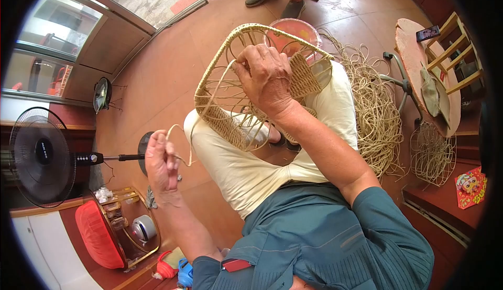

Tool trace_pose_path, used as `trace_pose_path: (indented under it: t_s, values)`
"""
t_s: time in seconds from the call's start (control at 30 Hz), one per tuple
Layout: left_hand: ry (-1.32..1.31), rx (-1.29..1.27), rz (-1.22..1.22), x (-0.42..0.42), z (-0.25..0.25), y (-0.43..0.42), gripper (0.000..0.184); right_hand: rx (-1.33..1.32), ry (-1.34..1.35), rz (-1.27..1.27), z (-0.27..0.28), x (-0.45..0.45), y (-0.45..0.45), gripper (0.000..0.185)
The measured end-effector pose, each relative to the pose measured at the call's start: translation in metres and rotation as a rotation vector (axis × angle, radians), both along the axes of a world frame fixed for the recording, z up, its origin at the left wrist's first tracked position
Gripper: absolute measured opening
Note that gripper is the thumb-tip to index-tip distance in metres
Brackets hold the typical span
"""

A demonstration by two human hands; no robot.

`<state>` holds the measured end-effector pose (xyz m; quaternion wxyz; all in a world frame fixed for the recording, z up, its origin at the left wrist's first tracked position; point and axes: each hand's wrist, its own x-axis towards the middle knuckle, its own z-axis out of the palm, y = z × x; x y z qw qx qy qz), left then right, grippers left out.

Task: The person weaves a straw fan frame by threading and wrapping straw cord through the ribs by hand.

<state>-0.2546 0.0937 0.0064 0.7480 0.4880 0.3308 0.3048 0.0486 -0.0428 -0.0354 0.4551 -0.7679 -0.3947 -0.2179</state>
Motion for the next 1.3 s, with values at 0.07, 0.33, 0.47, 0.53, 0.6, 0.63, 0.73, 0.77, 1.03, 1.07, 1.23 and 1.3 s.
trace_pose_path:
  t_s: [0.07,0.33,0.47,0.53,0.6,0.63,0.73,0.77,1.03,1.07,1.23,1.3]
  values:
    - [0.022,-0.02,-0.101,0.016,0.013,-0.024,0.015,0.012,0.012,0.012,-0.002,-0.001,0.0,0.013]
    - [0.247,0.196,-0.279,0.057,0.018,-0.064,0.016,-0.041,-0.077,0.056,-0.006,-0.004,-0.003,0.014]
    - [0.456,0.855,0.043,0.088,0.004,-0.073,0.019,-0.19,0.026,0.109,0.003,-0.009,-0.006,0.016]
    - [0.453,0.862,0.151,0.113,0.016,-0.087,0.027,-0.33,0.173,0.178,0.007,-0.01,-0.007,0.023]
    - [0.388,0.906,0.108,0.133,0.005,-0.081,0.034,-0.409,0.289,0.21,0.015,-0.008,-0.01,0.028]
    - [0.352,0.93,0.089,0.144,-0.002,-0.074,0.038,-0.448,0.343,0.225,0.022,-0.007,-0.011,0.03]
    - [0.27,1.339,0.1,0.174,-0.026,-0.055,0.06,-0.41,0.458,0.293,0.025,-0.001,-0.009,0.023]
    - [0.352,1.313,0.08,0.178,-0.028,-0.055,0.063,-0.39,0.482,0.315,0.023,0.005,-0.008,0.025]
    - [0.513,1.407,0.22,0.19,-0.032,-0.05,0.059,-0.375,0.769,0.522,0.034,0.023,-0.014,0.036]
    - [0.46,1.478,0.301,0.189,-0.033,-0.047,0.055,-0.334,0.785,0.512,0.037,0.02,-0.015,0.035]
    - [0.31,0.974,0.2,0.163,-0.009,-0.07,0.036,-0.174,0.593,0.398,0.011,0.005,-0.011,0.034]
    - [0.294,0.891,0.16,0.146,-0.004,-0.081,0.035,-0.086,0.496,0.382,-0.002,-0.008,-0.014,0.035]
